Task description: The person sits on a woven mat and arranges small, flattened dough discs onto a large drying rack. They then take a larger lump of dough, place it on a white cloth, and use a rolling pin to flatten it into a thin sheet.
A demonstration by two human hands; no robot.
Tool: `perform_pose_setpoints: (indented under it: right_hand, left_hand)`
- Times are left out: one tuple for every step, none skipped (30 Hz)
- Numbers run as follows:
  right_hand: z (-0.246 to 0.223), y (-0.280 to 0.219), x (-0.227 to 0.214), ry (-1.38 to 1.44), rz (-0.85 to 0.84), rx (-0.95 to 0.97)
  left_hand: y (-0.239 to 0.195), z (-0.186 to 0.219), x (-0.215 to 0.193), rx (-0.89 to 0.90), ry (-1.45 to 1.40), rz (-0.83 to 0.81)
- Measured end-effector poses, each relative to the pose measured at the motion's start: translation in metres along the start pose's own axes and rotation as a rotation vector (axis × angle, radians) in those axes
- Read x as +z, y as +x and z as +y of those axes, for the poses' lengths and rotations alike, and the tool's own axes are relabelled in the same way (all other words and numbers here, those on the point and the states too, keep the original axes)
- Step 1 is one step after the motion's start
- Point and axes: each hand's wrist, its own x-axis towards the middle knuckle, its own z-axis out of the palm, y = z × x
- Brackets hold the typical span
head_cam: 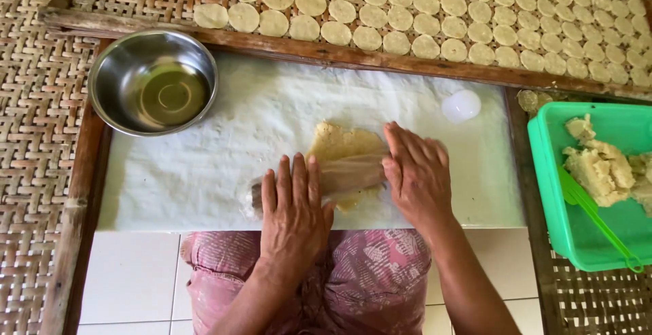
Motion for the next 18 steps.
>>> perform_pose_setpoints:
  right_hand:
    - [-0.002, -0.008, -0.001, -0.01, 0.03, 0.004]
    - [-0.005, -0.019, -0.001, -0.009, 0.025, 0.0]
    - [-0.008, -0.03, -0.001, -0.001, 0.052, 0.027]
    - [-0.01, -0.04, -0.001, 0.004, 0.082, 0.056]
    - [-0.012, -0.044, -0.001, 0.003, 0.082, 0.053]
    - [-0.013, -0.05, -0.002, -0.011, 0.09, 0.062]
    - [-0.015, -0.055, -0.004, -0.026, 0.099, 0.07]
    - [-0.009, -0.047, -0.001, -0.03, 0.106, 0.064]
    - [-0.002, -0.039, 0.002, -0.019, 0.08, 0.062]
    - [0.001, -0.036, 0.005, -0.001, 0.043, 0.062]
    - [0.005, -0.025, 0.007, 0.002, 0.039, 0.058]
    - [0.01, -0.009, 0.01, 0.01, -0.016, 0.082]
    - [0.015, 0.007, 0.012, 0.017, -0.071, 0.106]
    - [0.022, 0.019, 0.019, 0.017, -0.068, 0.097]
    - [0.03, 0.032, 0.025, -0.027, -0.038, 0.08]
    - [0.037, 0.043, 0.032, -0.07, -0.014, 0.067]
    - [0.04, 0.05, 0.037, -0.069, -0.016, 0.062]
    - [0.044, 0.058, 0.041, -0.063, -0.007, 0.113]
  left_hand:
    - [-0.006, 0.002, -0.001, 0.022, -0.003, -0.009]
    - [-0.015, 0.004, -0.002, 0.016, -0.005, -0.011]
    - [-0.024, 0.006, -0.002, 0.048, -0.018, 0.006]
    - [-0.031, 0.007, -0.002, 0.083, -0.03, 0.027]
    - [-0.034, 0.007, 0.0, 0.081, -0.032, 0.029]
    - [-0.038, 0.006, 0.002, 0.086, -0.051, 0.046]
    - [-0.042, 0.006, 0.003, 0.09, -0.071, 0.064]
    - [-0.031, -0.001, 0.007, 0.09, -0.07, 0.074]
    - [-0.02, -0.009, 0.009, 0.115, -0.074, 0.06]
    - [-0.015, -0.015, 0.011, 0.135, -0.078, 0.033]
    - [0.003, -0.022, 0.013, 0.129, -0.077, 0.031]
    - [0.025, -0.031, 0.015, 0.125, -0.06, 0.018]
    - [0.047, -0.04, 0.016, 0.121, -0.043, 0.004]
    - [0.069, -0.048, 0.018, 0.115, -0.04, 0.011]
    - [0.091, -0.056, 0.02, 0.132, -0.009, 0.06]
    - [0.113, -0.064, 0.023, 0.15, 0.019, 0.102]
    - [0.126, -0.067, 0.022, 0.145, 0.019, 0.102]
    - [0.141, -0.072, 0.021, 0.155, 0.042, 0.127]
